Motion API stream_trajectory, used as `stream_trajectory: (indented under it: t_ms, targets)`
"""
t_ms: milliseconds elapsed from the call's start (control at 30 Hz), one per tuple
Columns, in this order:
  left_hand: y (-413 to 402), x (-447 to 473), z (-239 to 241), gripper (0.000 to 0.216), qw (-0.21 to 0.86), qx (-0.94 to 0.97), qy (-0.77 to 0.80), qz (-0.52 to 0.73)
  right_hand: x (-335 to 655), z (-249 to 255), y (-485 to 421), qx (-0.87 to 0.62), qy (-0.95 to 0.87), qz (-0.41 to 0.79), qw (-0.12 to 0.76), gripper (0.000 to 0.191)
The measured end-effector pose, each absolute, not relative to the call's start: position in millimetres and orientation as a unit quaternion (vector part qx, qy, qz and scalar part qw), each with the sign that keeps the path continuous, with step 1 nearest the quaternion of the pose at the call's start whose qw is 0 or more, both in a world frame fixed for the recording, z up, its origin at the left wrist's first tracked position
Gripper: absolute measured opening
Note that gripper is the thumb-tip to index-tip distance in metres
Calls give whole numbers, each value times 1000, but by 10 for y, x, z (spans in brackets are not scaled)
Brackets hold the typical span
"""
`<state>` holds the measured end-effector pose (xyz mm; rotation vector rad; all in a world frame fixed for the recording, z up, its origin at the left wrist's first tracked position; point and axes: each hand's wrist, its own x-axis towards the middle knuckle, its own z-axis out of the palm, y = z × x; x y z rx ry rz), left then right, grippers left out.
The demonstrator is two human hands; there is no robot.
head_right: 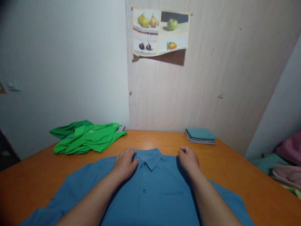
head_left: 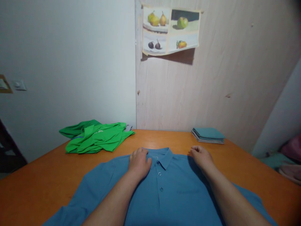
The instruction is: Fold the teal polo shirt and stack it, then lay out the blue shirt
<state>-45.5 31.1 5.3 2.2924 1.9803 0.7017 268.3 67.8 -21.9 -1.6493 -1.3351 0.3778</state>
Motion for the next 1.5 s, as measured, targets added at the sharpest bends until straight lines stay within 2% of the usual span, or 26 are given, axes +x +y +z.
stream_trajectory:
  t_ms: [300,633,833,967,1067,1200,1500]
  targets:
    - [414,-477,-63,29,38,760,597,253,2598,-140,543,-764,-582,73,270,9]
    - [413,-493,-80,38,33,761,621,185,2558,-31,497,-818,-540,14,198,27]
    - [387,-476,-47,42,34,754,635,166,2521,-30,501,-810,-555,-3,189,25]
    - [376,-476,-42,44,37,753,637,162,2457,-38,543,-740,-623,-14,252,23]
    - [373,-472,-47,43,36,751,637,169,2337,-78,548,-668,-687,26,283,24]
    - [366,-454,-31,40,25,744,641,187,2201,-150,531,-628,-730,75,258,26]
    - [364,-426,-42,32,23,764,606,220,2138,-172,572,-693,-679,72,231,28]
